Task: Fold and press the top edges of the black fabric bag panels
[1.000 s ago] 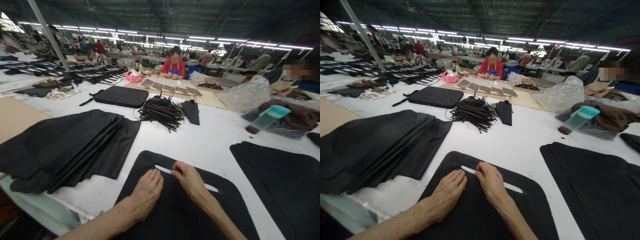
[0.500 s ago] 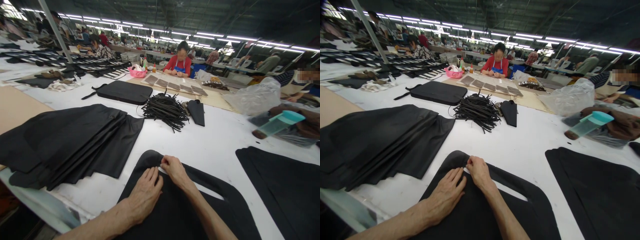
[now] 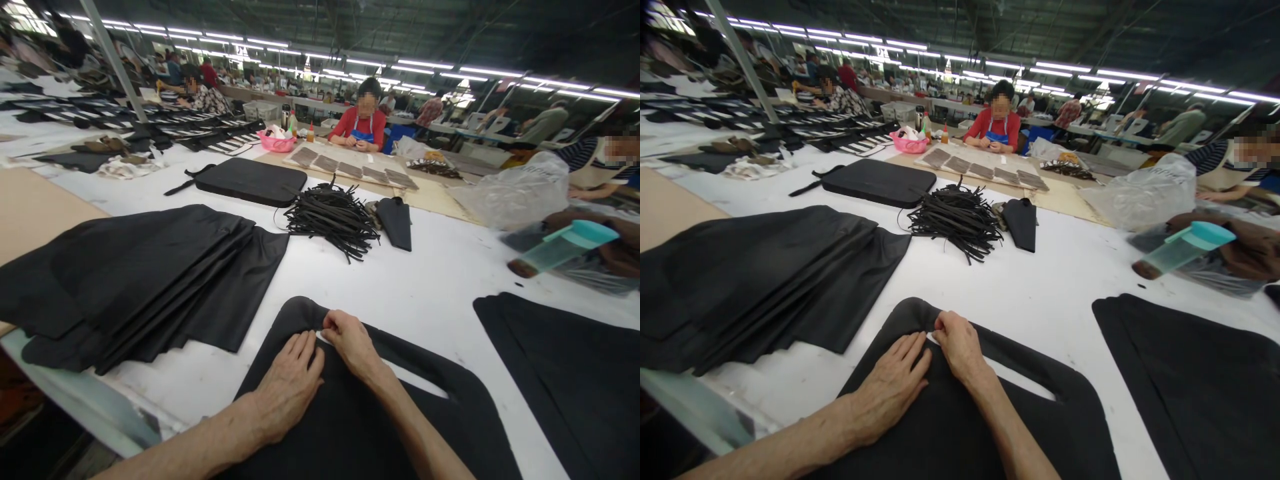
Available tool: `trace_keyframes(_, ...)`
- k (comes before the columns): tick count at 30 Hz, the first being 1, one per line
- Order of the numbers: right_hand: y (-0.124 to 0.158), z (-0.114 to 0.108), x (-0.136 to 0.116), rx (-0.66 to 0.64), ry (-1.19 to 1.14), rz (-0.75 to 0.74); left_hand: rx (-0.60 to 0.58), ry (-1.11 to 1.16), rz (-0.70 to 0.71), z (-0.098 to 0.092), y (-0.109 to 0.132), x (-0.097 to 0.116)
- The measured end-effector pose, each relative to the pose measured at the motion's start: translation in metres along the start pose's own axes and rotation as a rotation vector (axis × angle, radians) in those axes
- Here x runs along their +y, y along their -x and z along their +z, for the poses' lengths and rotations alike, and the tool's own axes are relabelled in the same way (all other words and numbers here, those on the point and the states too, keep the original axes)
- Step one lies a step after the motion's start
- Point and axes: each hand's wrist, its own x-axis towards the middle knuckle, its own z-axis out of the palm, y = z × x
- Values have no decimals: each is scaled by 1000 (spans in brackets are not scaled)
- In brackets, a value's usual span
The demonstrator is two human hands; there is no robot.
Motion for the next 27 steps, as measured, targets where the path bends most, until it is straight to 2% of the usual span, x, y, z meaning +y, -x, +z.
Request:
trace_keyframes(8,-3,4,-5,27,50,81,20,40,-5,2,0,-1)
trace_keyframes(15,-23,-5,-9,-93,71,235,15,67,-6,-1,2,-2)
trace_keyframes(21,-30,-13,-18,-151,112,281,6,67,-44,-2,3,-2)
trace_keyframes(24,-31,-13,-16,-141,137,286,14,81,-46,-4,4,-2)
trace_keyframes(27,-29,-16,-11,-41,177,276,13,117,-80,-8,4,-2)
